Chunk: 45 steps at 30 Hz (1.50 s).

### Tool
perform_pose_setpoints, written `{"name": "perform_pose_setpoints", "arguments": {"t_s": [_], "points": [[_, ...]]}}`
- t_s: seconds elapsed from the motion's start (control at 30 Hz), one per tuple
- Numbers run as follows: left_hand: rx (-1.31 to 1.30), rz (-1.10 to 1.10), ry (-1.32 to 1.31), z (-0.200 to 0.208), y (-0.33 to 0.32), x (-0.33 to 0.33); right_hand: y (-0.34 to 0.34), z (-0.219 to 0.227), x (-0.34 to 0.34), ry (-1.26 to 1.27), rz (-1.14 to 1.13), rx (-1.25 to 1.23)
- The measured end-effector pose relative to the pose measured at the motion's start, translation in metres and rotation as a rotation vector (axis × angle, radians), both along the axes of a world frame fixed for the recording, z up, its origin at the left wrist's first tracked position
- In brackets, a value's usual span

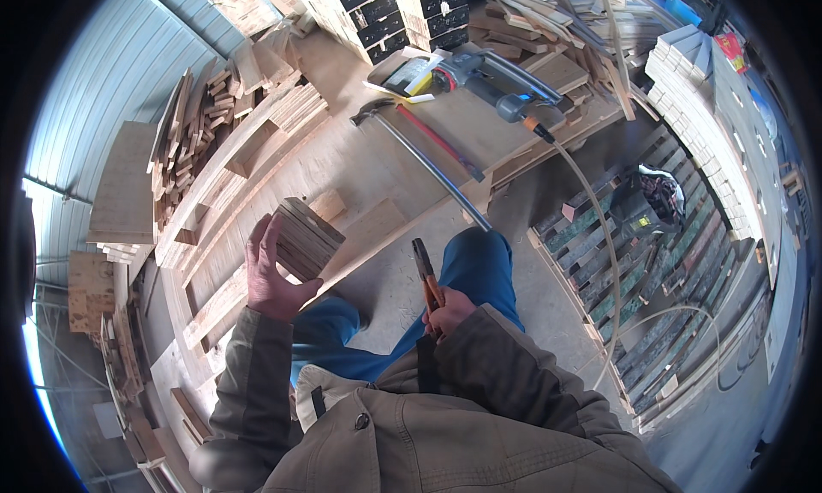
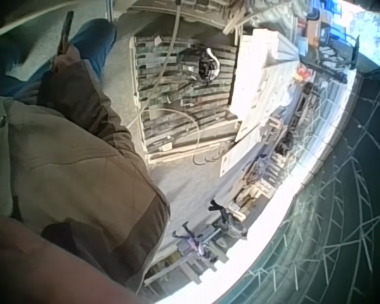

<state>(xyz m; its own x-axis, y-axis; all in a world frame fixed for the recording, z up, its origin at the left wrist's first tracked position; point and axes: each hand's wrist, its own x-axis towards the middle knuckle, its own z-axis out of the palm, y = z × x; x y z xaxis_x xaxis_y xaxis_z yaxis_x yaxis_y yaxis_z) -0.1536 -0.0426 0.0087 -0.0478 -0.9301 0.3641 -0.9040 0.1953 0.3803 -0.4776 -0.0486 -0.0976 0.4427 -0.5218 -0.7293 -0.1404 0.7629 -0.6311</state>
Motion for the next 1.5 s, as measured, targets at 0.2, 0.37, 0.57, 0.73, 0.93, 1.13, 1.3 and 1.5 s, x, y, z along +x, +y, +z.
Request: {"name": "perform_pose_setpoints", "arguments": {"t_s": [0.2, 0.37, 0.57, 0.73, 0.93, 1.13, 1.3, 1.5], "points": [[-0.149, 0.107, -0.172, 0.002, -0.014, 0.011, -0.002, -0.001, 0.001, 0.0, -0.005, 0.016], [-0.179, 0.14, -0.297, 0.001, -0.039, 0.035, -0.001, -0.001, 0.002, -0.019, -0.031, 0.038], [-0.136, 0.137, -0.333, -0.015, -0.046, 0.042, -0.001, -0.004, 0.002, -0.004, -0.019, 0.014], [-0.12, 0.101, -0.281, -0.016, -0.02, 0.035, -0.001, -0.008, 0.006, -0.031, -0.05, 0.02], [-0.174, 0.059, -0.165, -0.005, 0.004, 0.027, -0.002, -0.009, 0.008, -0.029, -0.038, 0.02], [-0.088, 0.155, -0.092, 0.01, 0.004, 0.009, -0.003, -0.01, 0.006, -0.021, -0.015, 0.018], [0.078, 0.117, 0.019, 0.014, -0.001, 0.008, -0.003, -0.014, 0.004, -0.025, -0.035, 0.026], [-0.057, 0.08, 0.043, 0.011, 0.005, 0.003, -0.003, -0.016, 0.003, -0.066, -0.05, 0.025]]}}
